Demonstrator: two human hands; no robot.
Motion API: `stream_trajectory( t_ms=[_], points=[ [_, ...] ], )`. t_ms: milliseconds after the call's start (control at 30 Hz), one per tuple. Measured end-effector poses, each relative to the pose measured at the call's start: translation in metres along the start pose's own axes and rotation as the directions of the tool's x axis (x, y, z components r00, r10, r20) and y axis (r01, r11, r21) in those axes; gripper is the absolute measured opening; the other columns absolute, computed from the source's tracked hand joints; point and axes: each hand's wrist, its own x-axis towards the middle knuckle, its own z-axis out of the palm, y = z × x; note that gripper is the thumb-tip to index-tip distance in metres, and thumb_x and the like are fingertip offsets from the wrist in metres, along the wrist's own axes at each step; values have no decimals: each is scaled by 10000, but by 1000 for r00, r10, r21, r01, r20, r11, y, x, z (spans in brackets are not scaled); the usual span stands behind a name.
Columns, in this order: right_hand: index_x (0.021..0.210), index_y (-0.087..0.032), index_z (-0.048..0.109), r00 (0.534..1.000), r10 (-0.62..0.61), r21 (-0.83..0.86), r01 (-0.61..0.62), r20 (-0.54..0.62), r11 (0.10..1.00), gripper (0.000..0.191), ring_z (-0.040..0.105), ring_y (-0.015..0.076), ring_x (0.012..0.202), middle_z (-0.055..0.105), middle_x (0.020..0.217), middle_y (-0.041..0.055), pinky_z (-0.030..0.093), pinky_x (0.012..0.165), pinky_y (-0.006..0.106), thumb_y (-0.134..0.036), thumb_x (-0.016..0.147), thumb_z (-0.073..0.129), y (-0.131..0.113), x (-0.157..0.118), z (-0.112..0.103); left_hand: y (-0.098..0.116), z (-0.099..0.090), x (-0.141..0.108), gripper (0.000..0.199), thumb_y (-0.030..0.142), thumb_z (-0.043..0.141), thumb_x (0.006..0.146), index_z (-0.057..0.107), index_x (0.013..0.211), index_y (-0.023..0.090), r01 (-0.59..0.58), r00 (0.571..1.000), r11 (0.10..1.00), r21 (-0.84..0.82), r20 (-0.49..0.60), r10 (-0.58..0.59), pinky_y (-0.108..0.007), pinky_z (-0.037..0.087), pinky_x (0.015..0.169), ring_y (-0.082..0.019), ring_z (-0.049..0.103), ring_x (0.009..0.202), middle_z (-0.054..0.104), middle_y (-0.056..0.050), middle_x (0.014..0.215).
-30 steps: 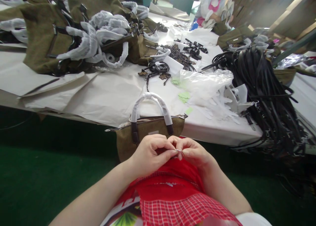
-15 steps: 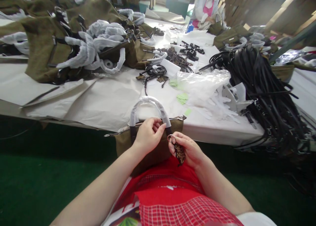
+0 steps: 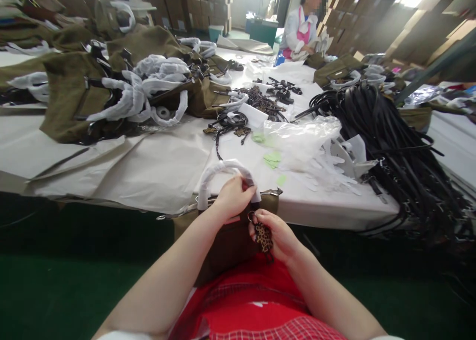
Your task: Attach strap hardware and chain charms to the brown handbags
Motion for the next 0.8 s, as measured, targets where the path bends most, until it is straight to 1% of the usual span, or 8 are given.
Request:
stream_trajectory(
  t_ms=[133,200,300,467,567,633,700,800],
  points=[
    [731,-171,556,999,-11,-10,10,-39,1000,235,559,106,517,669,604,23,400,488,179,-357,743,699,-1,4,2,15,-8,-11,274,366,535,899,699,797,171,-65,995,982,175,-62,77,-347,467,689,-252,664,741,726,-98,770],
    [728,-166,566,999,-14,-24,13,-43,1000,243,563,106,516,674,601,25,407,490,180,-366,741,704,-3,5,3,20,-10,-15,331,380,498,920,702,748,183,-79,994,984,162,-62,90,-338,460,664,-240,660,694,715,-82,708],
    [719,-155,590,997,-10,-52,6,-77,999,258,554,106,490,675,583,33,404,470,184,-381,735,714,-4,8,4,25,-8,-22,339,385,521,904,669,678,181,-16,994,994,108,-103,27,-329,457,632,-231,654,652,689,-72,643],
    [705,-158,613,981,-1,44,10,-192,999,175,547,124,450,669,566,35,424,431,211,-311,728,695,1,12,4,25,6,-43,281,365,545,897,624,708,173,-13,989,999,48,-146,20,-364,497,725,-256,689,751,716,-112,732],
    [708,-165,601,971,30,156,8,-238,988,129,550,121,442,649,558,28,428,417,205,-280,760,624,2,10,6,15,14,-54,188,356,560,902,591,881,171,-51,979,986,-156,-201,18,-376,527,774,-256,705,815,735,-118,830],
    [709,-169,583,967,59,233,0,-246,973,129,530,108,428,624,548,18,418,403,191,-277,781,578,1,8,9,7,18,-58,188,362,570,906,557,959,182,-78,975,937,-341,-223,0,-365,547,800,-239,713,850,738,-107,887],
    [719,-177,562,970,75,300,-2,-232,954,121,524,97,436,618,569,11,420,404,177,-273,791,568,-1,5,11,0,20,-61,210,380,589,898,539,975,192,-84,971,862,-500,-235,-42,-361,561,817,-226,713,868,731,-90,910],
    [744,-184,552,982,22,345,45,-187,937,99,540,87,476,627,614,2,439,430,159,-258,784,604,0,2,13,-4,21,-62,254,395,635,861,522,966,193,-15,965,687,-727,-190,-180,-350,585,777,-199,709,828,706,-46,896]
  ],
)
